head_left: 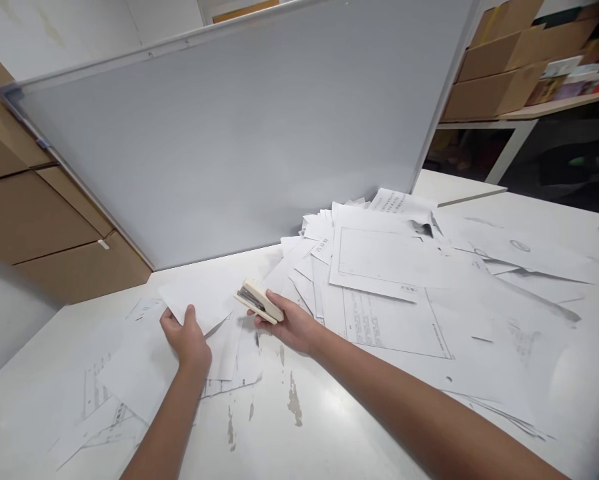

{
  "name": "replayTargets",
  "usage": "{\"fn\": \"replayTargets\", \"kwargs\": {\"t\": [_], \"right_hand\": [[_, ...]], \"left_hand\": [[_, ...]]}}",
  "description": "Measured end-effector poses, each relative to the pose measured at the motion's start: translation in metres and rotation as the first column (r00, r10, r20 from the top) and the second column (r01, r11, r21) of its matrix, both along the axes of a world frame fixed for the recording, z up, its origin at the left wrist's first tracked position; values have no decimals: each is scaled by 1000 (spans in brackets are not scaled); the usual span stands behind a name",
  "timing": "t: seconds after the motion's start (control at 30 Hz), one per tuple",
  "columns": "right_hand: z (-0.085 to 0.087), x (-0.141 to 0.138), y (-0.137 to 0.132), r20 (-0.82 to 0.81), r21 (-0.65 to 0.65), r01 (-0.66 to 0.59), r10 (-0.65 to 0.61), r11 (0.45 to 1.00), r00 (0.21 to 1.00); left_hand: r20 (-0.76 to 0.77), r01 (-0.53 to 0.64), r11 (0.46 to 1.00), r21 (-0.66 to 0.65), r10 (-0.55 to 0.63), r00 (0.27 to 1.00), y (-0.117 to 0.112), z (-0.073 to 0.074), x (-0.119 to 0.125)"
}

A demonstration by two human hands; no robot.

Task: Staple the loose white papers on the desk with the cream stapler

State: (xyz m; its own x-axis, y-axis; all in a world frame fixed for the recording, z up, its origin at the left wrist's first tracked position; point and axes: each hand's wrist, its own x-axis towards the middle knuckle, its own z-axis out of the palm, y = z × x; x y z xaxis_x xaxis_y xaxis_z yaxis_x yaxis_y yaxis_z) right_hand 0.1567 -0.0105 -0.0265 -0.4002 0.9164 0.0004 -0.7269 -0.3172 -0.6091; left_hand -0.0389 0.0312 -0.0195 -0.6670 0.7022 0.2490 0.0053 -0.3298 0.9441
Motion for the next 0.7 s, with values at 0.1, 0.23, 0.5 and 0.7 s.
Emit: {"fn": "replayTargets", "kwargs": {"t": [0.1, 0.23, 0.5, 0.7], "right_hand": [[2, 1, -1, 25, 33, 32, -33, 999, 999], [4, 2, -2, 81, 66, -18, 13, 998, 997], [4, 2, 0, 109, 48, -82, 77, 995, 991], [-2, 2, -1, 161, 148, -79, 55, 986, 985]], "left_hand": [[18, 15, 999, 30, -16, 1000, 0, 1, 2], [-6, 14, 998, 67, -13, 1000, -1, 3, 5], [-11, 19, 998, 62, -19, 1000, -2, 4, 7], [-50, 36, 996, 76, -32, 998, -3, 4, 7]]}}
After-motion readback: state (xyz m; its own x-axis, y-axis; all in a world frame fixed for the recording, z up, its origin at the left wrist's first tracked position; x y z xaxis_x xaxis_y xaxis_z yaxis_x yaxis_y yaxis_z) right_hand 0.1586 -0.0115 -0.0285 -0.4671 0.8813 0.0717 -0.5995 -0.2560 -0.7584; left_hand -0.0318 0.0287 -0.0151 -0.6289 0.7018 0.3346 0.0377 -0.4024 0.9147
